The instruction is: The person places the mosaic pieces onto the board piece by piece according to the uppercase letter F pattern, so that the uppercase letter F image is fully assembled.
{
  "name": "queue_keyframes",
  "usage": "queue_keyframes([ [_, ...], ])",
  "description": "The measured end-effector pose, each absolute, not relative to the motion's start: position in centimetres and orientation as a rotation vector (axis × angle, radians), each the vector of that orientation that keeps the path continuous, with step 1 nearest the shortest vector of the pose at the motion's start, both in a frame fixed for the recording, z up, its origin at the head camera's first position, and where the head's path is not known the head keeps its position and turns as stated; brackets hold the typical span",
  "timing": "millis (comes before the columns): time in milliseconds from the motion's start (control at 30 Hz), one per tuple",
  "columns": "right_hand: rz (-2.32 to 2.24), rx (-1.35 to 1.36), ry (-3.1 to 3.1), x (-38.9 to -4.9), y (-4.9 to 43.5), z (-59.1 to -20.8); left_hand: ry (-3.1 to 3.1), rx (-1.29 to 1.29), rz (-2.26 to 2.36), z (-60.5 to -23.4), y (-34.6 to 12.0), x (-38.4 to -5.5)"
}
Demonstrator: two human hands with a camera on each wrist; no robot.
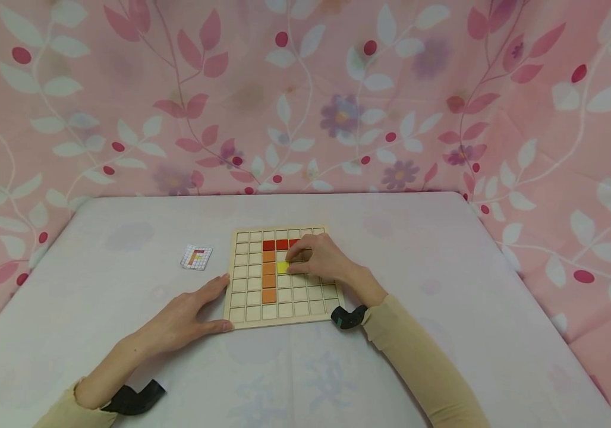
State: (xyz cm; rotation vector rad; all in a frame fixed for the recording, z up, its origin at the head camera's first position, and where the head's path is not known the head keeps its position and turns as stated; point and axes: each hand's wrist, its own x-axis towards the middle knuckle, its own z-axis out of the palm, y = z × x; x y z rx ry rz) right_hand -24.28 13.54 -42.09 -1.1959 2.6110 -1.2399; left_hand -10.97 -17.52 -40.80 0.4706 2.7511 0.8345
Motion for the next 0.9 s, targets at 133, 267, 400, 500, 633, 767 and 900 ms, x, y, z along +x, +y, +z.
queue_keyframes([
  [133,-1.252,-1.033,2.624,-24.1,14.1,-41.1,2.747,0.467,0.834,-40.9,-17.5,-11.0],
  [267,-1.266,-0.873,2.646,-24.1,15.6,-40.4,2.752,0.456,0.832,-40.8,-17.4,-10.9],
  [400,-1.266,-0.854,2.683,-24.2,17.8,-40.0,2.754,0.447,0.828,-40.8,-17.4,-10.9],
  [500,-1.246,-0.820,2.727,-23.9,19.5,-39.9,2.754,0.447,0.825,-40.8,-17.4,-10.9],
  [633,-1.184,-0.751,2.802,-23.5,21.7,-39.9,2.757,0.451,0.825,-40.9,-17.4,-10.9],
  [767,-1.161,-0.747,2.840,-23.2,23.4,-40.1,2.763,0.457,0.818,-40.9,-17.4,-10.9],
  [900,-1.156,-0.756,2.842,-22.9,24.5,-40.4,2.766,0.462,0.820,-40.9,-17.4,-10.9],
])
